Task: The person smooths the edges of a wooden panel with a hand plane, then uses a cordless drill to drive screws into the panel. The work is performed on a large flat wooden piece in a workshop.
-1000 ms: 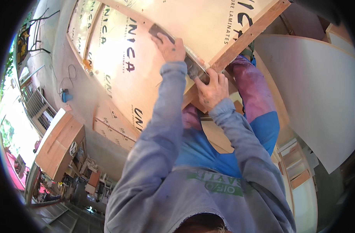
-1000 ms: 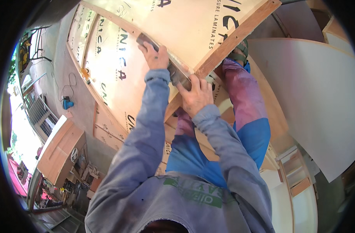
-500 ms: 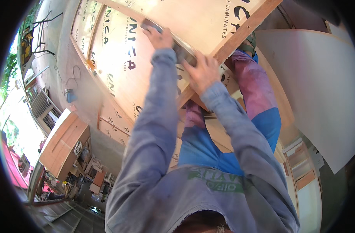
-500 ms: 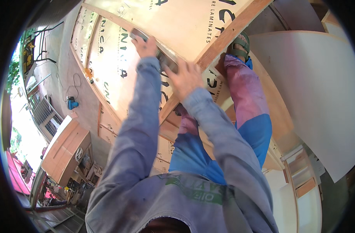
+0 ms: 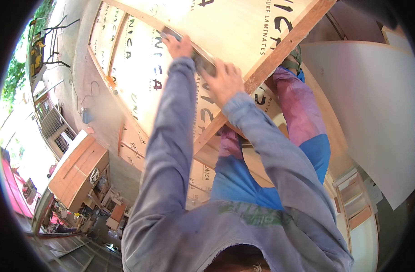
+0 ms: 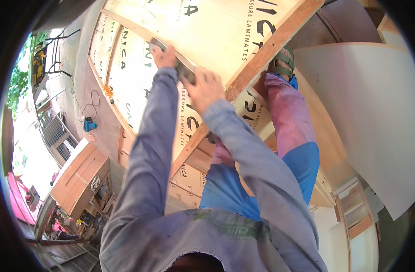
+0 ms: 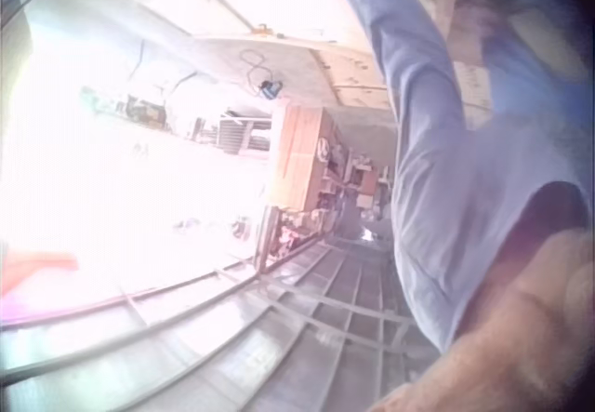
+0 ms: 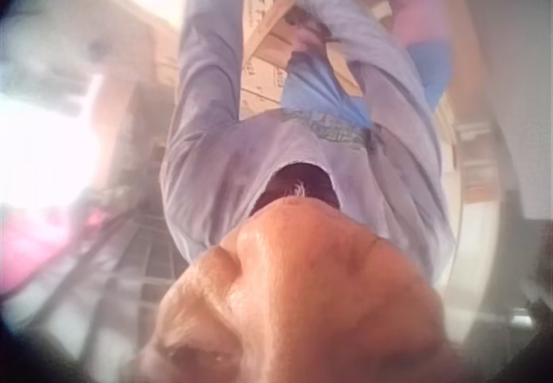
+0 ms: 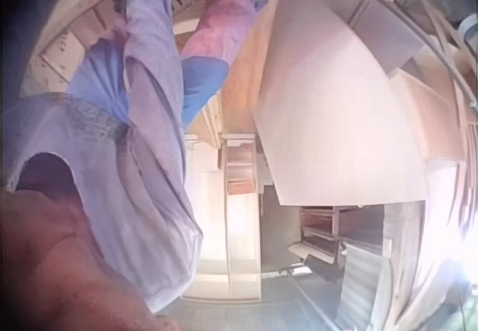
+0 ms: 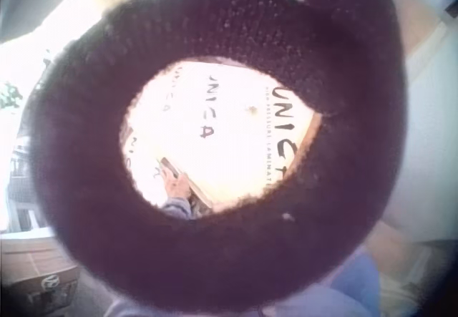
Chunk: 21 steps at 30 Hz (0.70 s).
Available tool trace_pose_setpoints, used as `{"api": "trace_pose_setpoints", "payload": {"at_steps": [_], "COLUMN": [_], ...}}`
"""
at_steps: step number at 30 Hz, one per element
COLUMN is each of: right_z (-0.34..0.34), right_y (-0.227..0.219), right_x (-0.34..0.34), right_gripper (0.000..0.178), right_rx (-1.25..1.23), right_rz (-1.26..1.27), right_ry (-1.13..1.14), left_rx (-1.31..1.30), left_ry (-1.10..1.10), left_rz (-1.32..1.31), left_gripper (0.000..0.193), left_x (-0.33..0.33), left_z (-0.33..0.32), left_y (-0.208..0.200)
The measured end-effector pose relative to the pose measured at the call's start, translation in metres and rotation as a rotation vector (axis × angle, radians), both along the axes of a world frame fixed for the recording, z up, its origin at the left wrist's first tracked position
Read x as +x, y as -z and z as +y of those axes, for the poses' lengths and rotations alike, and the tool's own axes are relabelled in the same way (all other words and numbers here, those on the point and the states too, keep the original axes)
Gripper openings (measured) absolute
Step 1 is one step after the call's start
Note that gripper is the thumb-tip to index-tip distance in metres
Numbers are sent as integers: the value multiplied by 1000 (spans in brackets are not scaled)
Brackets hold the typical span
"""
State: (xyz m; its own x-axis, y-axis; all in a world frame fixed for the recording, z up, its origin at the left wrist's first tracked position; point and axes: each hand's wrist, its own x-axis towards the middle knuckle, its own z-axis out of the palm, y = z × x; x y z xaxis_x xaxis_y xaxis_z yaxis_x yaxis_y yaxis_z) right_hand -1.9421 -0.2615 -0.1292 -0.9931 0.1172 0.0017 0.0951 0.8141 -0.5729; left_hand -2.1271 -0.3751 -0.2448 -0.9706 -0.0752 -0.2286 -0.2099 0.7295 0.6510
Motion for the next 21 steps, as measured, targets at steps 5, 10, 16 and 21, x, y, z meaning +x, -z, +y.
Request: {"api": "trace_pose_setpoints", "payload": {"at_steps": [5,10,16,21], "right_z": [-8,-12,-1,-9], "right_y": [19,15,8,27], "right_x": [-27,-26,-3,-42], "right_gripper": [46,46,46,51], "right_rx": [78,61,58,103], "right_rz": [25,13,8,66], "right_ry": [22,-17,-6,-71], "left_rx": [-26,-42,11,34], "left_ry": [-39,18,-86,-106], "left_rz": [-121,-138,-42,122], "left_gripper": [94,93,89,69], "left_x": [-33,-39,0,-36], "left_z": [8,-26,-2,-26], "left_y": [-22,-8,-5,45]}}
